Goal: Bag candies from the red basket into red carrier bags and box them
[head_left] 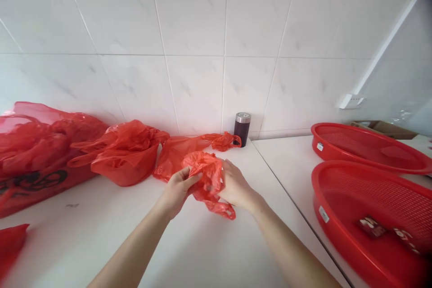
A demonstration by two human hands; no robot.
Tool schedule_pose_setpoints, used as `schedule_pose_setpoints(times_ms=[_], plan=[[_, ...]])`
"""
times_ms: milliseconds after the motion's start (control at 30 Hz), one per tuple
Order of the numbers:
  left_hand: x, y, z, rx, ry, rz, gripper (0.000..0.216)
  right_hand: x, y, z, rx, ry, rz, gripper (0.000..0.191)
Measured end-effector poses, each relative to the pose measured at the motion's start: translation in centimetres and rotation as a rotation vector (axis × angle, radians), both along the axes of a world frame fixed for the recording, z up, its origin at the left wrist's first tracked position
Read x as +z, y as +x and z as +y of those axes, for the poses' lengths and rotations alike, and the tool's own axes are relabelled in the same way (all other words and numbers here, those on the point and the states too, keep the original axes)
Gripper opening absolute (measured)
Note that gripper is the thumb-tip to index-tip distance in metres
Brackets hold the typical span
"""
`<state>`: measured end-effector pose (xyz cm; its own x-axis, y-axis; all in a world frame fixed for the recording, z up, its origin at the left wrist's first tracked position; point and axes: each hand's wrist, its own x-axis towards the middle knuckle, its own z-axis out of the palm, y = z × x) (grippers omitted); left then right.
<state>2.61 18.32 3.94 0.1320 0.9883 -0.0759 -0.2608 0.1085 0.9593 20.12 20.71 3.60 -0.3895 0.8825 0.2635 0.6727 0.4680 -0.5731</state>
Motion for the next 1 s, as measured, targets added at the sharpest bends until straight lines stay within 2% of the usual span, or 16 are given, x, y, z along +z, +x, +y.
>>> schedule_pose_setpoints(times_ms=[67, 100, 200, 267, 333, 433, 500, 533, 600, 667, 733, 767, 867, 933, 1000], plan=[[-0.6, -1.1, 0.1, 0.066, -0.035, 0.041, 0.029, -0.7, 2.1, 0.7, 0.061, -0.117, 0.182, 0.026], [-0.9, -1.8, 0.2, 0.102, -0.039, 0.063, 0.031, -1.0, 3.3, 0.9, 0.044, -0.182, 0.296, 0.019], [-1.7, -3.6, 0.6, 0.194, -0.001, 0.128, 0.036, -1.2, 6.7, 1.3, -0.091, -0.397, 0.669, 0.016], [-1.9, -4.3, 0.6, 0.232, 0.037, 0.205, 0.035, -0.6, 8.7, 0.8, -0.119, -0.515, 0.754, 0.020], [-1.8, -4.3, 0.4, 0.212, 0.080, 0.345, 0.029, 0.8, 10.0, -0.8, -0.119, -0.493, 0.630, 0.028], [-1.2, -3.0, -0.3, 0.115, 0.140, 0.484, 0.021, 4.0, 9.2, -4.5, -0.079, -0.171, 0.382, 0.037], [-0.9, -1.8, -0.6, 0.072, 0.158, 0.469, 0.021, 5.2, 7.0, -6.7, 0.015, 0.029, 0.224, 0.028], [-0.9, -1.1, -0.7, 0.051, 0.167, 0.458, 0.021, 5.2, 5.7, -7.3, 0.083, 0.075, 0.099, 0.022], [-1.0, -0.2, -0.9, -0.011, 0.176, 0.485, 0.019, 3.8, 3.2, -7.2, 0.143, 0.088, -0.216, 0.014], [-1.5, -0.1, -1.0, -0.140, 0.150, 0.585, 0.017, 1.3, 1.8, -5.5, 0.044, 0.062, -0.494, 0.018], [-1.9, -0.9, -1.0, -0.206, 0.145, 0.810, 0.018, -1.3, 2.1, -3.3, -0.072, 0.001, -0.691, 0.026], [-2.0, -1.7, -1.0, -0.167, 0.170, 0.962, 0.020, -2.2, 2.7, -2.4, -0.116, -0.028, -0.746, 0.030], [-2.0, -4.5, -0.9, 0.123, 0.265, 1.336, 0.030, -3.3, 5.3, -0.9, -0.178, -0.086, -0.790, 0.033], [-1.6, -5.4, -1.1, 0.192, 0.259, 1.375, 0.029, -3.0, 6.6, -1.1, -0.192, -0.110, -0.797, 0.038], [-1.4, -5.0, -1.3, 0.183, 0.240, 1.264, 0.024, -2.3, 7.2, -1.7, -0.186, -0.134, -0.790, 0.041]])
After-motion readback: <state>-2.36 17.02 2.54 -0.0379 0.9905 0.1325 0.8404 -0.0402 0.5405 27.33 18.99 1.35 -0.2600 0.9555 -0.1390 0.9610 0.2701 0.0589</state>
